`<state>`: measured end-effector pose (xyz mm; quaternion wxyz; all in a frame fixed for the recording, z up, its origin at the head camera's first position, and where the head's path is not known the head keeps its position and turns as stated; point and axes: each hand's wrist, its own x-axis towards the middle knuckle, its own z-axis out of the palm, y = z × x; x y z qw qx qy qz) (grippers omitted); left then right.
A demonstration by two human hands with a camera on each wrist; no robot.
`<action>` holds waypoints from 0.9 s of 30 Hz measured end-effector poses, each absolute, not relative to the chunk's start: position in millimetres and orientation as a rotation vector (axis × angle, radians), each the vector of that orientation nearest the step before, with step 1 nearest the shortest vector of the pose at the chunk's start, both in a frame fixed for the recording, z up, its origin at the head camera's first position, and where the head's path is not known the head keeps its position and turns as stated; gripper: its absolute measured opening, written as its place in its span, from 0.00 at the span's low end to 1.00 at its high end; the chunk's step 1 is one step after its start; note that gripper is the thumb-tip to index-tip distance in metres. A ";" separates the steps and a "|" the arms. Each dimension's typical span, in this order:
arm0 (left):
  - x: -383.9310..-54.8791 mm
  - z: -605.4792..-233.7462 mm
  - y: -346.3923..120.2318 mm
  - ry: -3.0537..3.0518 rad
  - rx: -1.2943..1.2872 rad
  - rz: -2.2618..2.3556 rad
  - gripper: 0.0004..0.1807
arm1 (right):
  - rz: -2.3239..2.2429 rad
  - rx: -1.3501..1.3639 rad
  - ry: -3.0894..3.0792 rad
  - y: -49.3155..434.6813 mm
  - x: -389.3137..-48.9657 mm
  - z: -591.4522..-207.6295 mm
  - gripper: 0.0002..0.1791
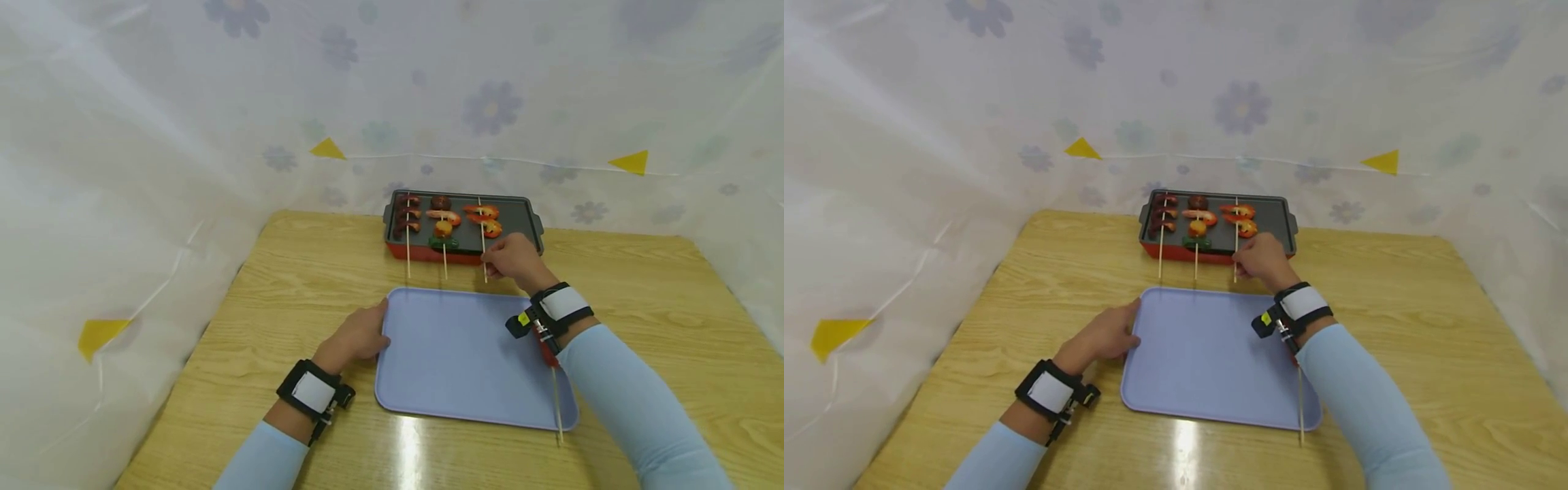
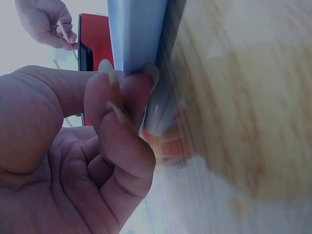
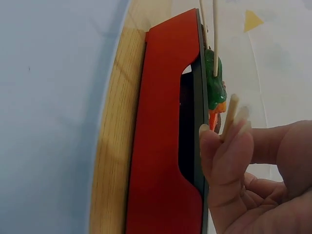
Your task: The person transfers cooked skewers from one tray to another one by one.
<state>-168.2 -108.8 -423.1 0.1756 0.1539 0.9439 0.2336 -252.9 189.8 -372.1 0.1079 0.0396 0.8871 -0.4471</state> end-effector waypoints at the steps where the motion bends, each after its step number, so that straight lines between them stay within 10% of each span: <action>1: -168.2 -422.9 -108.9 2.678 0.438 0.660 0.44 | -1.321 0.122 2.613 189.6 -252.7 -373.1 0.17; 27: -167.7 -422.9 -107.6 2.658 0.430 0.691 0.44 | -1.249 0.050 2.705 211.0 -221.7 -353.4 0.15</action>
